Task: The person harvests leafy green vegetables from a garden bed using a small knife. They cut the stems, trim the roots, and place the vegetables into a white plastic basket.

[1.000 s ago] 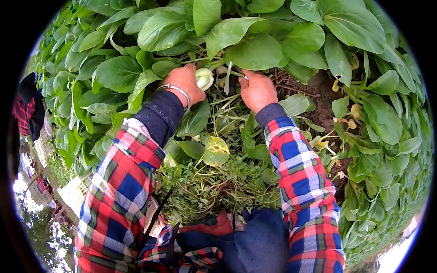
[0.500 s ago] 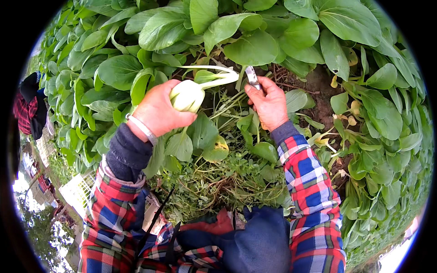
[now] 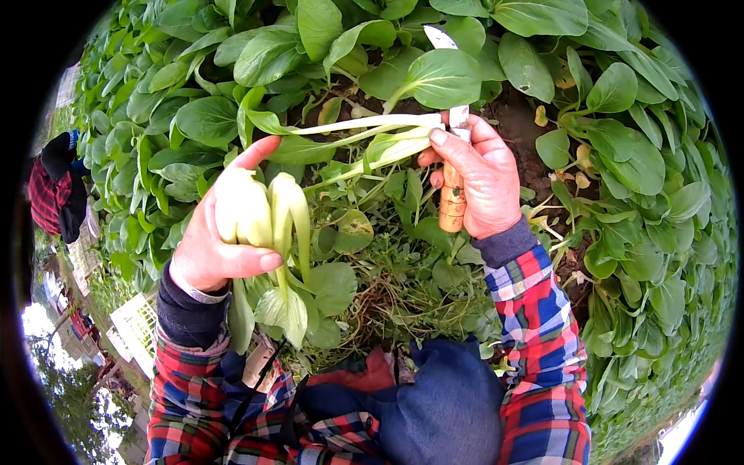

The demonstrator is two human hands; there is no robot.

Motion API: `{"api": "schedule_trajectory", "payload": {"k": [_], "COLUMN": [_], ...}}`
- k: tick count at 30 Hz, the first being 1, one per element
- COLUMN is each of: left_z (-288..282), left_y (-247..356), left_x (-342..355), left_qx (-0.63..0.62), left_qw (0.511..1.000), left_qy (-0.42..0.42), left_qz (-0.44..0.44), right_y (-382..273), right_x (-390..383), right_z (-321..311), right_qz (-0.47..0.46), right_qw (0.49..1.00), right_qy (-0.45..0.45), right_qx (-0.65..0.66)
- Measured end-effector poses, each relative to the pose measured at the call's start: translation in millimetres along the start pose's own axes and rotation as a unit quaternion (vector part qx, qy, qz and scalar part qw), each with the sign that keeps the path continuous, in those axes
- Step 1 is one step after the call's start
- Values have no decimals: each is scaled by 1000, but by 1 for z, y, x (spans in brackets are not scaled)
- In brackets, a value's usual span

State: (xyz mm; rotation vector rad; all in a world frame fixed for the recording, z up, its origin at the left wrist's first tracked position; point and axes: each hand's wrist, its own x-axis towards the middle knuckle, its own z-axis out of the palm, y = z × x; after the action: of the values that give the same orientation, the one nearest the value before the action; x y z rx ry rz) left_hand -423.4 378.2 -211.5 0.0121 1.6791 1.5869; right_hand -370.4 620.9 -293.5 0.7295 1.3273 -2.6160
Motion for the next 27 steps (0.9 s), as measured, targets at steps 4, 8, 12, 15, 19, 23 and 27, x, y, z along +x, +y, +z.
{"api": "schedule_trajectory", "payload": {"k": [4,8,12,15,19,23,27], "left_z": [17,41,53,58,58,45,43], "left_y": [15,15,-1,-26,-37,-36,-12], "left_x": [0,8,20,35,41,71,110], "left_qx": [21,84,150,228,173,373,583], "left_qw": [999,992,986,949,980,923,811], "left_qy": [33,67,47,69,61,63,5], "left_qz": [26,72,54,207,78,69,55], "right_y": [-5,-4,-8,-2,15,47,60], "right_x": [-12,-20,-24,-20,-3,38,77], "right_z": [4,8,14,17,12,-14,-2], "right_qz": [10,5,79,85,132,109,-54], "right_qw": [987,983,982,984,983,967,964], "right_qy": [13,-22,-62,-90,-50,42,113], "right_qx": [-160,-183,-160,-127,-121,-225,-235]}}
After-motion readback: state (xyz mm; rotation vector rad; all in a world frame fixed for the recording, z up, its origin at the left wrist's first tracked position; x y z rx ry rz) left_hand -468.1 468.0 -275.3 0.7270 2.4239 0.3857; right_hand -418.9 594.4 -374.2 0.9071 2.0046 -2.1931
